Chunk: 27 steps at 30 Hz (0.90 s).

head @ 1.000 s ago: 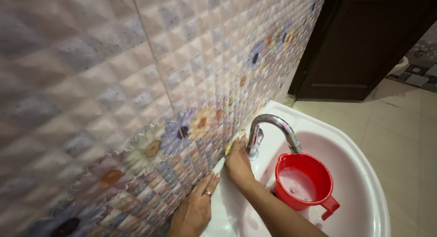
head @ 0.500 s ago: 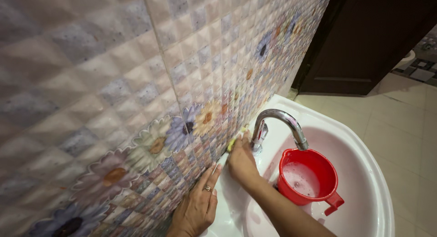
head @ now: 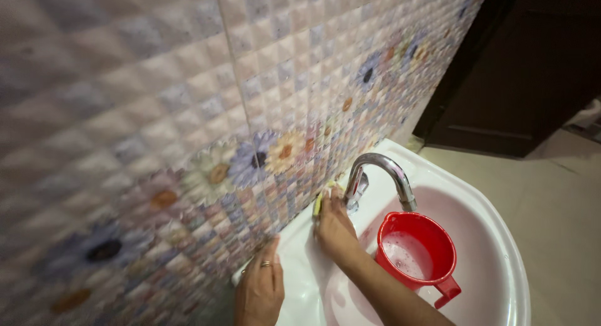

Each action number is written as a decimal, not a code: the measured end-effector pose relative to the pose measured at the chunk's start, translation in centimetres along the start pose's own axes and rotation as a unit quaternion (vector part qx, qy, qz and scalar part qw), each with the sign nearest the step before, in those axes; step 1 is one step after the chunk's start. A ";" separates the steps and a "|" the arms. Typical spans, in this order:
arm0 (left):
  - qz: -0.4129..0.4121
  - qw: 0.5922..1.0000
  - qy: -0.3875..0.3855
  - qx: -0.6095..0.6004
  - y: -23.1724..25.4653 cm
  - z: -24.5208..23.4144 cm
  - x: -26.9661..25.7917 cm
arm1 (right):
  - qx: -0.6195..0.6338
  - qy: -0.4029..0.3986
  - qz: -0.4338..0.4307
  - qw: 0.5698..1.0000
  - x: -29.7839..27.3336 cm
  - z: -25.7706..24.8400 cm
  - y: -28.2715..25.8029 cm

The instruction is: The person scrubs a white bathroom sink using a yellow sponge and soapy water from a red bucket. They clean the faucet, basin, and surrounding surfaces, repeatedly dipping the sponge into the bucket and wiping different areas of the sink.

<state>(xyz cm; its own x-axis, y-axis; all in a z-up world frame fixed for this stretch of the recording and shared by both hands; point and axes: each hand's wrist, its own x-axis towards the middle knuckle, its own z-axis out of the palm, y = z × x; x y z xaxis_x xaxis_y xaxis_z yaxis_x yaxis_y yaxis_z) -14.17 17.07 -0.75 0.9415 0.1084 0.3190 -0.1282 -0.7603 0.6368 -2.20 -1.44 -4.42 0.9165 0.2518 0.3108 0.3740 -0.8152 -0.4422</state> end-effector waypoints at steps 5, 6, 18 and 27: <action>-0.055 0.989 0.127 0.044 0.3 1.7 -3.3 | 0.110 -0.012 -0.096 0.989 -7.1 0.3 -6.7; -0.084 0.985 0.140 0.047 0.7 2.2 -4.0 | 0.120 -0.042 -0.130 0.983 -8.2 -0.4 -7.4; -0.390 0.899 0.196 0.024 5.1 4.7 -7.3 | 0.129 -0.072 -0.145 0.978 -8.3 -4.5 -3.1; -0.329 0.901 0.248 -0.136 -0.6 5.9 -6.1 | 0.182 -0.214 -0.243 0.929 -10.2 -6.2 -4.6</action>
<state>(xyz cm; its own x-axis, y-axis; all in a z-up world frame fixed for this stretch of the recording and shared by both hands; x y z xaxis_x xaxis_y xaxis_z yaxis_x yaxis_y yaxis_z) -17.98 13.07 -7.20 0.5947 0.8029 0.0406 0.2724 -0.2488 0.9295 -14.18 -3.47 -0.28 0.5714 0.7907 0.2197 0.7095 -0.3414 -0.6165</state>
